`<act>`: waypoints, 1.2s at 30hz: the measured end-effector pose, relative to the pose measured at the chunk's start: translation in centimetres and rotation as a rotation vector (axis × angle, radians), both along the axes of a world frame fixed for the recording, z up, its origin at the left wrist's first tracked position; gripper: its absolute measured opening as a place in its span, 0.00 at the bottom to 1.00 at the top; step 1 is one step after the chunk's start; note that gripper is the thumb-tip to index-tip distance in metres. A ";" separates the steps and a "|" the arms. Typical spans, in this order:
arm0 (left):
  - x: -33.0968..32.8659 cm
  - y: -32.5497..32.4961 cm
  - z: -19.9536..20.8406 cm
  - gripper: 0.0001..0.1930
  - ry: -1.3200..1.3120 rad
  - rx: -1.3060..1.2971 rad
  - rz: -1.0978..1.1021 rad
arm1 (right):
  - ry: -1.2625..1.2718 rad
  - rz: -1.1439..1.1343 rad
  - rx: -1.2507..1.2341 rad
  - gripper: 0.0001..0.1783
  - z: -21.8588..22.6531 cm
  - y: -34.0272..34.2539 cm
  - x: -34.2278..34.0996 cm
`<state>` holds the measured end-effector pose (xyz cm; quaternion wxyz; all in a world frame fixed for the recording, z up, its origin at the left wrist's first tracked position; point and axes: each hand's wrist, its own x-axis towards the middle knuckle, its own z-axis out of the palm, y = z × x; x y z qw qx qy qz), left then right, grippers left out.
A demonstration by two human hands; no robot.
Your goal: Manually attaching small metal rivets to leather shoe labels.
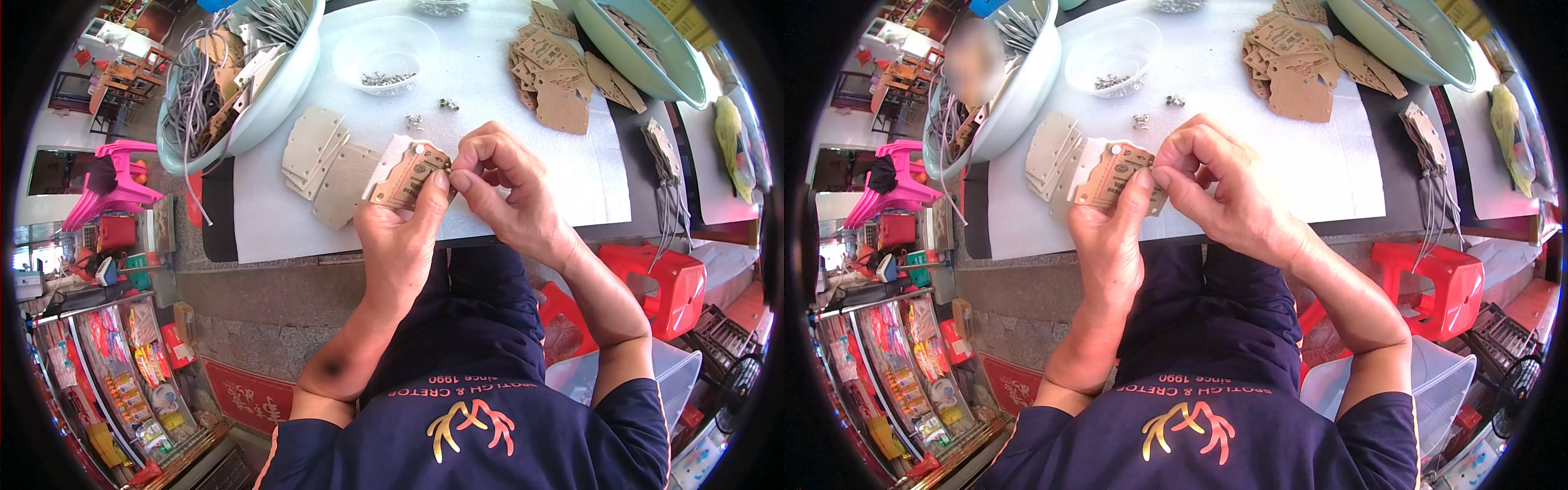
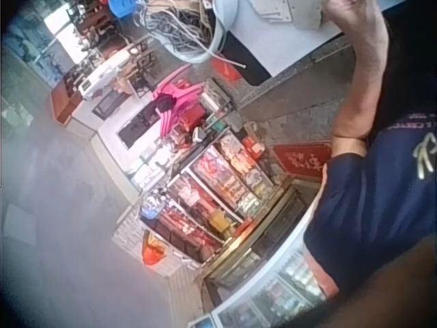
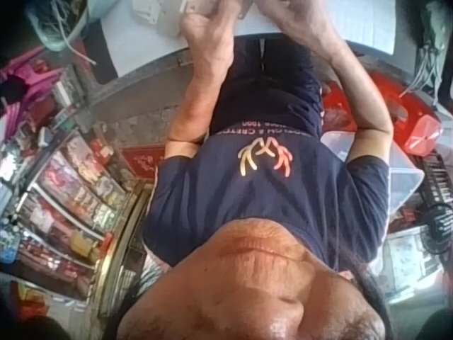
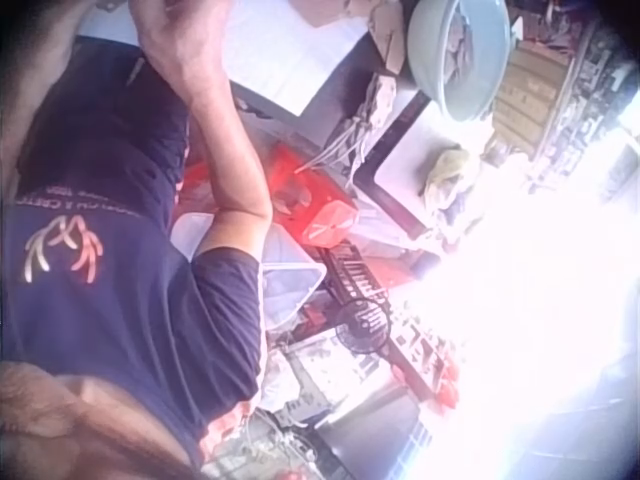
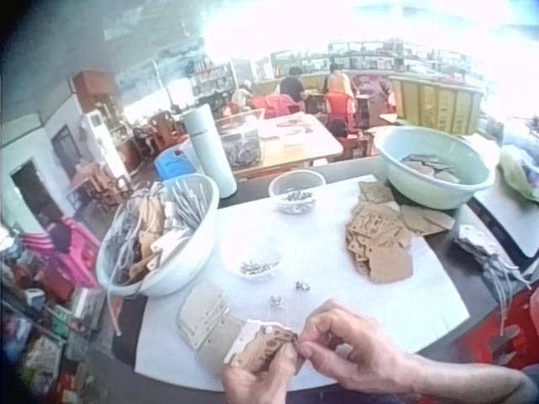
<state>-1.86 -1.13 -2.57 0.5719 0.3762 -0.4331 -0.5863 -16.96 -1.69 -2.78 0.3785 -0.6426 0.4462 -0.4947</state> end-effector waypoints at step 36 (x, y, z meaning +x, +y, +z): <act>-0.3 0.1 -0.1 0.09 -0.013 -0.059 0.002 | 0.139 -0.142 -0.360 0.08 -0.8 0.2 0.7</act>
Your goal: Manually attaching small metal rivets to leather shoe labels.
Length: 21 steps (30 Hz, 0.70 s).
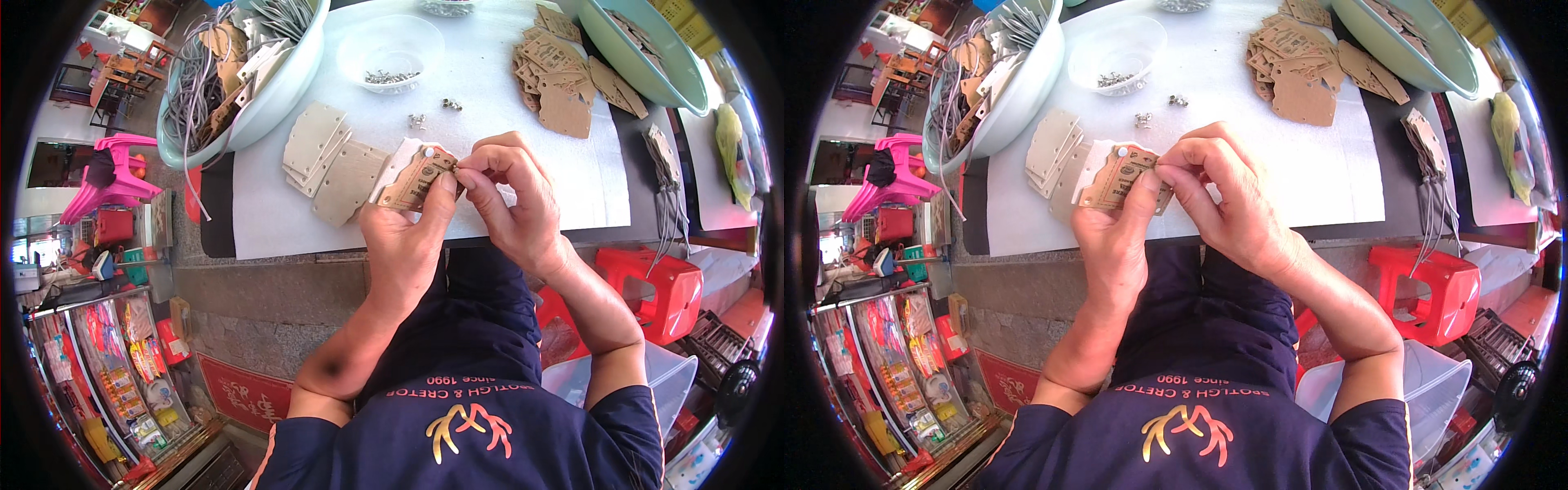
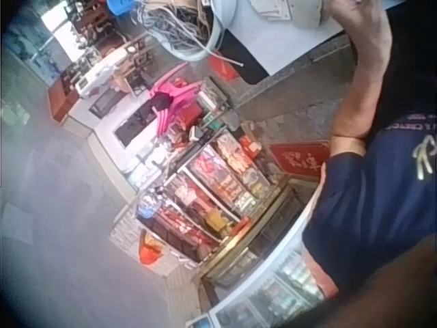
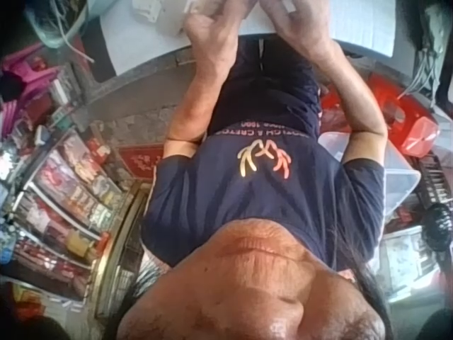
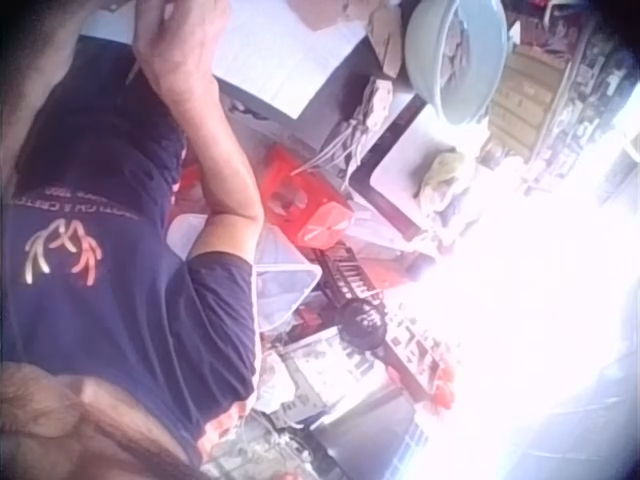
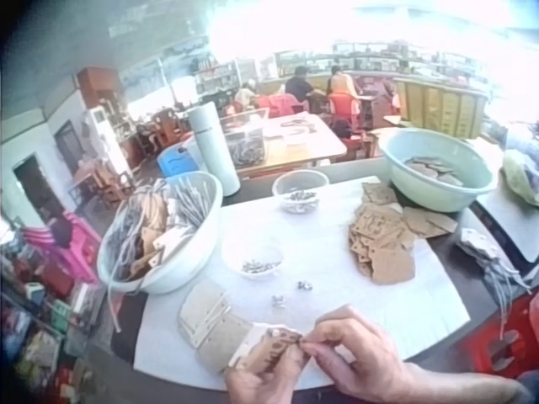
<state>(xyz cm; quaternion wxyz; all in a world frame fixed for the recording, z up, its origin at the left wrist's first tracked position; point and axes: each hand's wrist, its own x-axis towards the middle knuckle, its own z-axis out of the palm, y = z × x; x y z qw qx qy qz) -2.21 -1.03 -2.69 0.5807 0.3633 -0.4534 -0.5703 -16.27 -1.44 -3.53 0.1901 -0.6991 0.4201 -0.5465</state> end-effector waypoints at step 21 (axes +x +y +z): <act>-0.2 0.1 -0.2 0.08 -0.048 -0.021 0.019 | -0.043 0.037 0.192 0.09 0.1 -0.3 -0.3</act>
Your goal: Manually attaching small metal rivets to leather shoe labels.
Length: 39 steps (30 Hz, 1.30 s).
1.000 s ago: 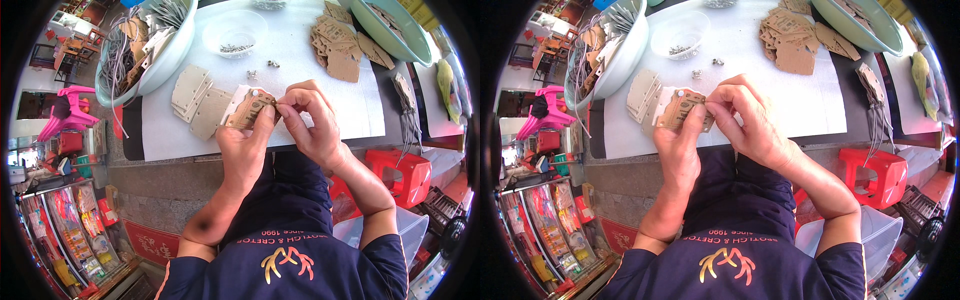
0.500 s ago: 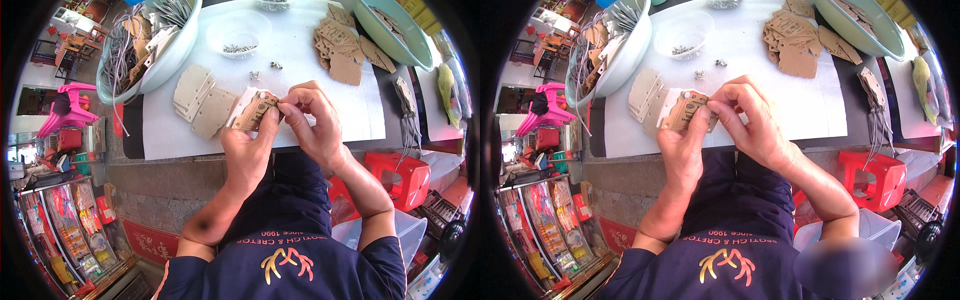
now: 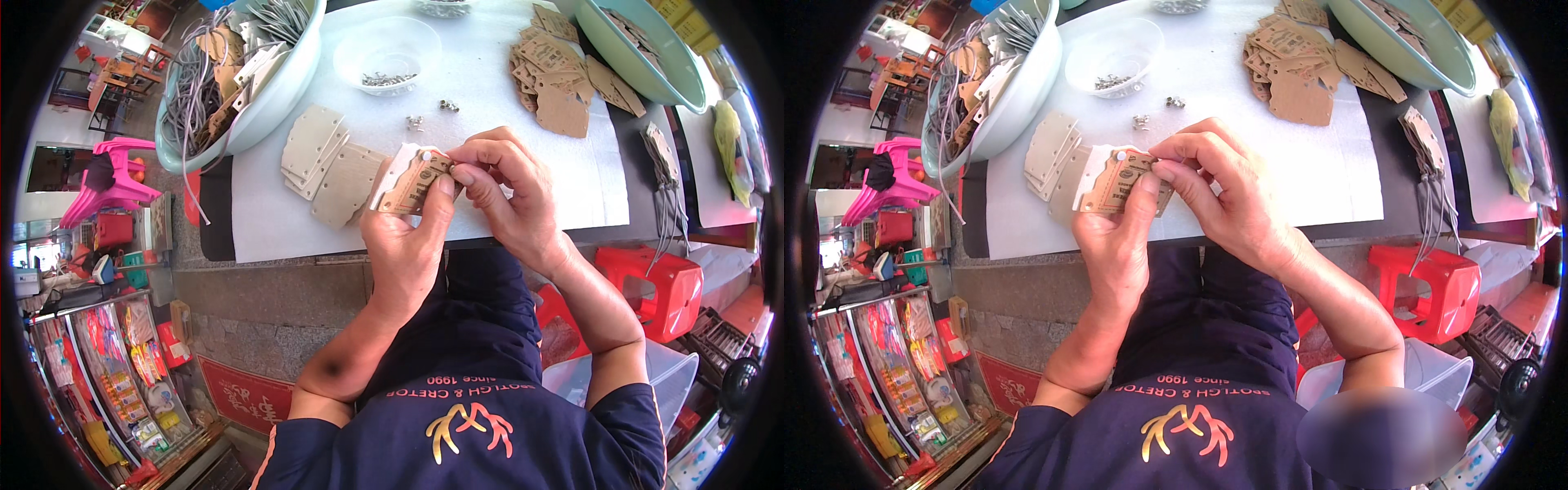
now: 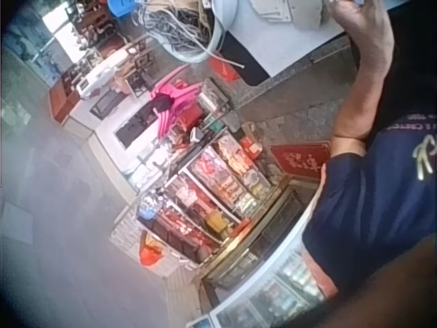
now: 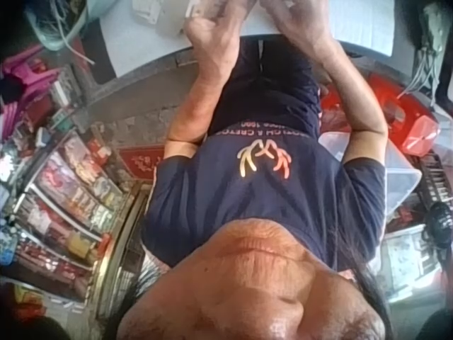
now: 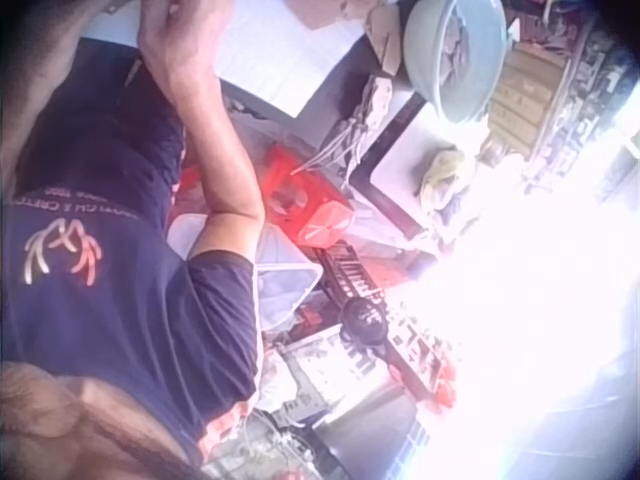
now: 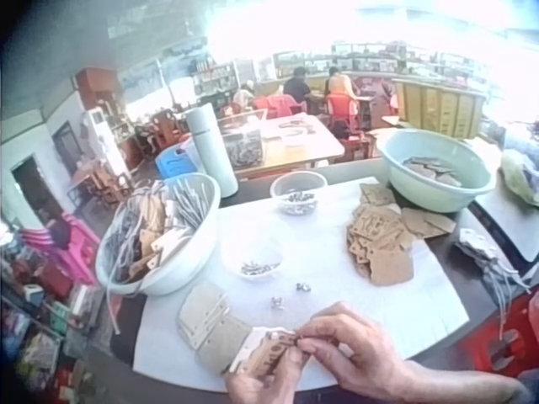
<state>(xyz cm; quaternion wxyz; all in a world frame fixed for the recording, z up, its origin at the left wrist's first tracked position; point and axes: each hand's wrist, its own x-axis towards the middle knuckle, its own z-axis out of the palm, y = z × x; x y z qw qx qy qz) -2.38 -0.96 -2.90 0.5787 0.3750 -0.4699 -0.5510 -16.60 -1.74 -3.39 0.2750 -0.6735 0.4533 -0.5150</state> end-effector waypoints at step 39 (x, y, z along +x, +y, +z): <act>0.2 -0.2 0.1 0.09 -0.008 0.023 -0.036 | -0.083 0.067 0.006 0.06 -0.3 -0.2 -0.3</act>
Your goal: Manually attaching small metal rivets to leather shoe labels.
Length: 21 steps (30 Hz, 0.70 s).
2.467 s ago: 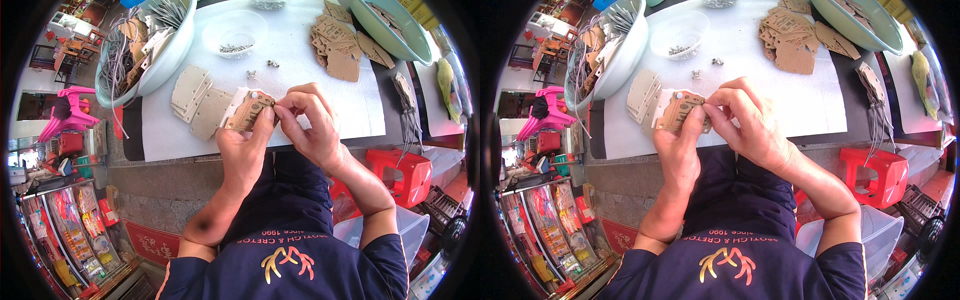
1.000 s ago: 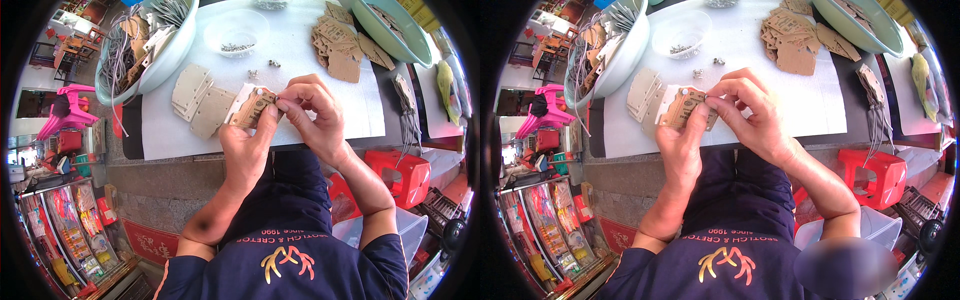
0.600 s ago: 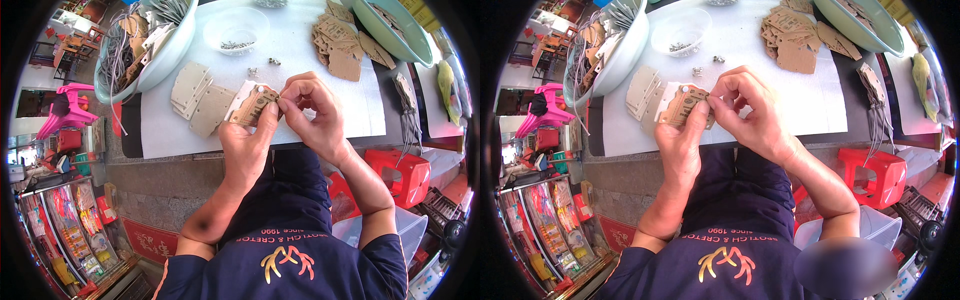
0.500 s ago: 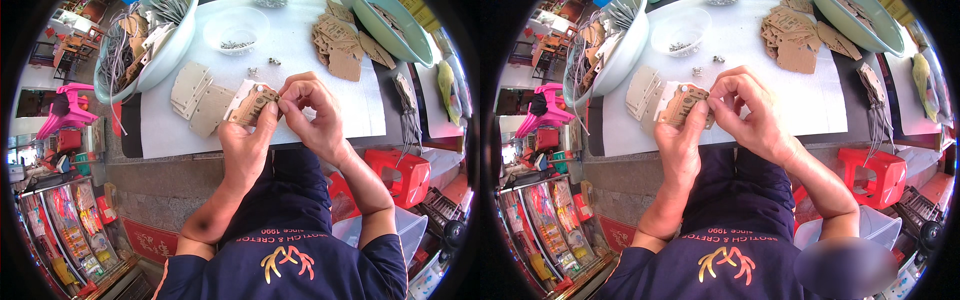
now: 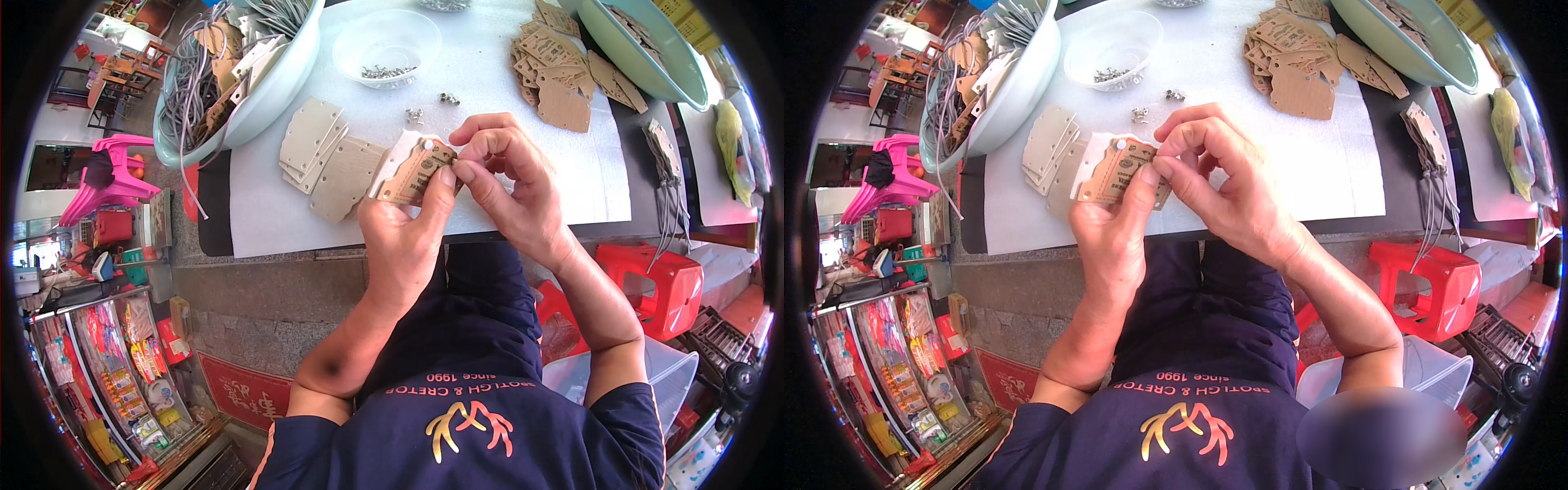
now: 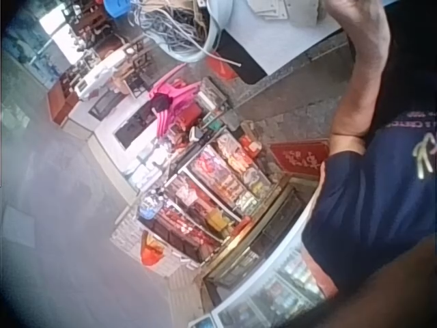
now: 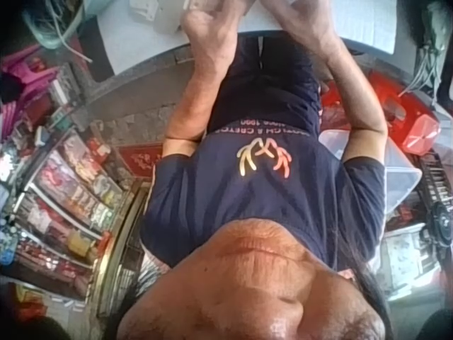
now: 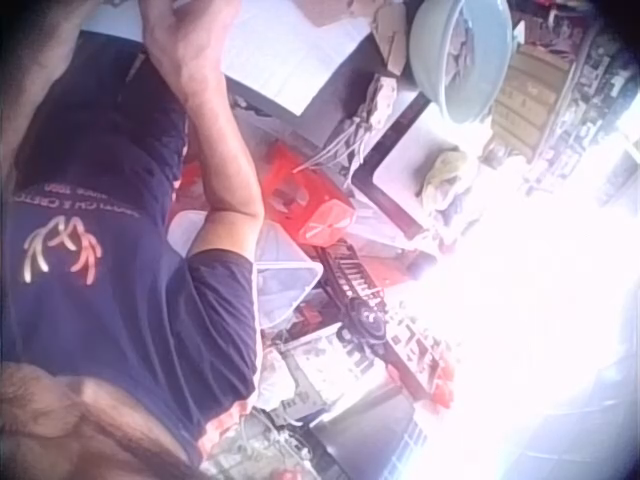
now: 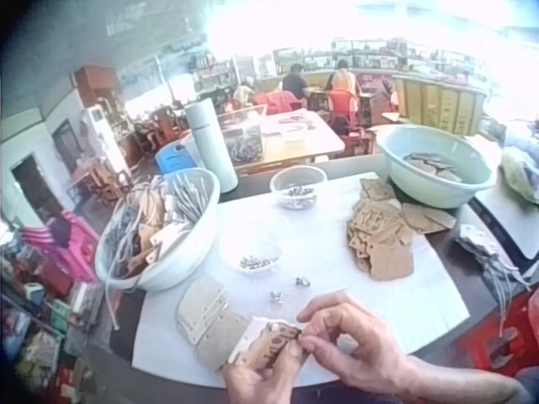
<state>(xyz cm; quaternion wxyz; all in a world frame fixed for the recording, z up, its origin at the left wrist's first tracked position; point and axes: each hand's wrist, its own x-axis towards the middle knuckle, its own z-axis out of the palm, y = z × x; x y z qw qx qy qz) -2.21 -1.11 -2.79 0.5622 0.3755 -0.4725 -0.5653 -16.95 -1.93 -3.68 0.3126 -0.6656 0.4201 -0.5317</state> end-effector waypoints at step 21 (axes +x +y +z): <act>0.4 0.2 0.0 0.10 0.010 -0.055 -0.032 | -0.098 0.057 0.066 0.05 -0.3 0.0 -0.1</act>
